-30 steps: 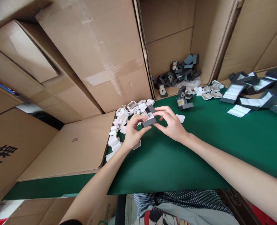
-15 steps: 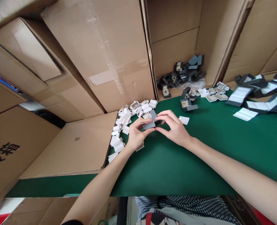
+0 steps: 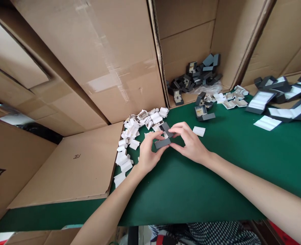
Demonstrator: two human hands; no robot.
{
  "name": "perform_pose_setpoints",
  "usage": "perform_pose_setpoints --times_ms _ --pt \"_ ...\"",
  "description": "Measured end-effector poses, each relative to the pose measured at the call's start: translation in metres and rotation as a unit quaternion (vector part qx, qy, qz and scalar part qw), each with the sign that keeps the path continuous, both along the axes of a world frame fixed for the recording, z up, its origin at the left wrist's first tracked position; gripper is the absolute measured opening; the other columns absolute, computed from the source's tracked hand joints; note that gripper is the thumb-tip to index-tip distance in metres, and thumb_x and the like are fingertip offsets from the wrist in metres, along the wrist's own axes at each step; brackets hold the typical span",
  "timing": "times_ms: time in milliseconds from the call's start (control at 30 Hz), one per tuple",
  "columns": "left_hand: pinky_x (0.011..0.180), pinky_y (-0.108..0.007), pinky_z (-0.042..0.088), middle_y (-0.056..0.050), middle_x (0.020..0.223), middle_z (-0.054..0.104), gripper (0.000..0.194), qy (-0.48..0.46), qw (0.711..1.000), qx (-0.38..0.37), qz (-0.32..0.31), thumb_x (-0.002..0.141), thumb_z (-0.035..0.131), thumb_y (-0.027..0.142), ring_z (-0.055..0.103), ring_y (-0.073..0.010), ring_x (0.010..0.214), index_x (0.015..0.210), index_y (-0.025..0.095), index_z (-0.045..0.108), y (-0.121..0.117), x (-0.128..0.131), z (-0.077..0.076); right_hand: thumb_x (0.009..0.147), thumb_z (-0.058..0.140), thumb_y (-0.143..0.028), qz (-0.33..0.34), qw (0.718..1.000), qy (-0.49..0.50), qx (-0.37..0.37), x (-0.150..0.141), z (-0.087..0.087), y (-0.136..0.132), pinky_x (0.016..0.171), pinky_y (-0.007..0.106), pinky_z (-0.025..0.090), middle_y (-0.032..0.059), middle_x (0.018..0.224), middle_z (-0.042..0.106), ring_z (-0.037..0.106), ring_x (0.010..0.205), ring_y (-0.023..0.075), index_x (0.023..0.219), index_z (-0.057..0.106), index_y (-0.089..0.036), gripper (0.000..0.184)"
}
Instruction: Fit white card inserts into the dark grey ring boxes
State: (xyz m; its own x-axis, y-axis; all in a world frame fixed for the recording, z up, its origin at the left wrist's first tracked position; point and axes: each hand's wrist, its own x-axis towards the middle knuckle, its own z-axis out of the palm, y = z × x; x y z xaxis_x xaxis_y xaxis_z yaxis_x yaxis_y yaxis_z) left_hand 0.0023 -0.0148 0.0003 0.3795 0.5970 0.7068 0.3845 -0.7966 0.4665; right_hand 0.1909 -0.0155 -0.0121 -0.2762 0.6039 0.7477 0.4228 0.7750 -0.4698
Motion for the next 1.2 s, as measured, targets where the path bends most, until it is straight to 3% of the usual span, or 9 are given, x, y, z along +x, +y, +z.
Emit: perform_pose_setpoints --times_ms 133,267,433,633,733,867,967,1067,1200 --pt "0.081 -0.033 0.048 -0.005 0.095 0.062 0.042 -0.006 0.999 -0.042 0.002 0.079 0.066 0.025 0.060 -0.0181 0.088 0.115 0.023 0.045 0.002 0.000 -0.008 0.082 0.058 -0.017 0.016 1.000 -0.010 -0.018 -0.001 -0.003 0.000 0.080 0.042 0.059 0.0092 0.111 0.048 0.058 0.098 0.0222 0.115 0.049 -0.026 0.035" --pt "0.079 -0.034 0.050 -0.006 0.099 0.060 0.038 0.029 0.992 -0.125 -0.004 0.075 0.070 0.032 0.060 -0.0189 0.089 0.104 0.021 0.048 0.004 -0.002 -0.012 0.083 0.055 -0.019 0.048 0.991 -0.028 -0.121 -0.002 -0.008 0.003 0.084 0.041 0.057 0.0096 0.116 0.050 0.061 0.097 0.0210 0.113 0.052 -0.024 0.031" --pt "0.090 -0.038 0.047 -0.008 0.113 0.058 0.043 0.065 0.982 -0.173 -0.040 0.079 0.066 0.038 0.058 -0.0214 0.102 0.113 0.021 0.046 0.003 -0.002 -0.005 0.082 0.053 -0.019 0.034 0.972 -0.060 -0.225 0.003 -0.008 0.010 0.088 0.042 0.052 0.0075 0.113 0.060 0.061 0.101 0.0227 0.118 0.051 -0.023 0.036" --pt "0.087 -0.038 0.048 -0.007 0.107 0.057 0.047 0.119 0.980 -0.160 0.029 0.076 0.069 0.037 0.056 -0.0219 0.100 0.114 0.020 0.047 -0.001 0.002 -0.006 0.086 0.043 -0.023 0.029 0.967 -0.095 -0.235 0.012 0.000 0.017 0.092 0.037 0.046 0.0051 0.117 0.063 0.059 0.107 0.0208 0.117 0.056 -0.022 0.034" --pt "0.085 -0.039 0.048 -0.007 0.103 0.056 0.045 0.163 0.975 -0.137 0.069 0.073 0.072 0.035 0.055 -0.0226 0.098 0.109 0.018 0.051 -0.001 0.002 -0.006 0.088 0.042 -0.028 0.032 0.960 -0.075 -0.270 0.010 0.004 0.017 0.087 0.035 0.047 0.0046 0.113 0.066 0.061 0.102 0.0201 0.115 0.058 -0.022 0.032" --pt "0.086 -0.038 0.047 -0.007 0.105 0.055 0.033 0.237 0.964 -0.090 0.079 0.080 0.065 0.026 0.054 -0.0213 0.096 0.111 0.019 0.055 0.001 -0.003 -0.001 0.085 0.050 -0.041 0.014 0.944 -0.039 -0.329 0.006 0.003 0.016 0.078 0.033 0.049 0.0047 0.099 0.069 0.064 0.089 0.0200 0.103 0.062 -0.020 0.031" --pt "0.087 -0.038 0.047 -0.007 0.107 0.056 0.038 0.263 0.960 -0.085 0.039 0.080 0.065 0.036 0.053 -0.0225 0.100 0.113 0.020 0.057 0.002 -0.007 0.003 0.082 0.054 -0.040 0.011 0.942 -0.038 -0.333 0.003 -0.002 0.017 0.078 0.033 0.048 0.0045 0.094 0.070 0.064 0.087 0.0195 0.095 0.064 -0.019 0.026" --pt "0.092 -0.037 0.046 -0.007 0.109 0.059 0.036 0.231 0.967 -0.107 0.005 0.085 0.055 0.044 0.053 -0.0217 0.103 0.111 0.019 0.060 0.004 -0.008 0.006 0.081 0.054 -0.034 -0.003 0.949 -0.038 -0.314 0.002 -0.005 0.017 0.081 0.033 0.048 0.0042 0.093 0.069 0.064 0.087 0.0188 0.092 0.063 -0.019 0.021" --pt "0.095 -0.035 0.045 -0.008 0.109 0.060 0.029 0.176 0.977 -0.124 -0.003 0.095 0.040 0.030 0.055 -0.0188 0.103 0.109 0.016 0.060 0.005 -0.005 0.004 0.081 0.053 -0.032 -0.041 0.959 -0.016 -0.279 0.003 -0.003 0.016 0.074 0.032 0.048 0.0037 0.085 0.068 0.062 0.077 0.0172 0.086 0.062 -0.018 0.017"
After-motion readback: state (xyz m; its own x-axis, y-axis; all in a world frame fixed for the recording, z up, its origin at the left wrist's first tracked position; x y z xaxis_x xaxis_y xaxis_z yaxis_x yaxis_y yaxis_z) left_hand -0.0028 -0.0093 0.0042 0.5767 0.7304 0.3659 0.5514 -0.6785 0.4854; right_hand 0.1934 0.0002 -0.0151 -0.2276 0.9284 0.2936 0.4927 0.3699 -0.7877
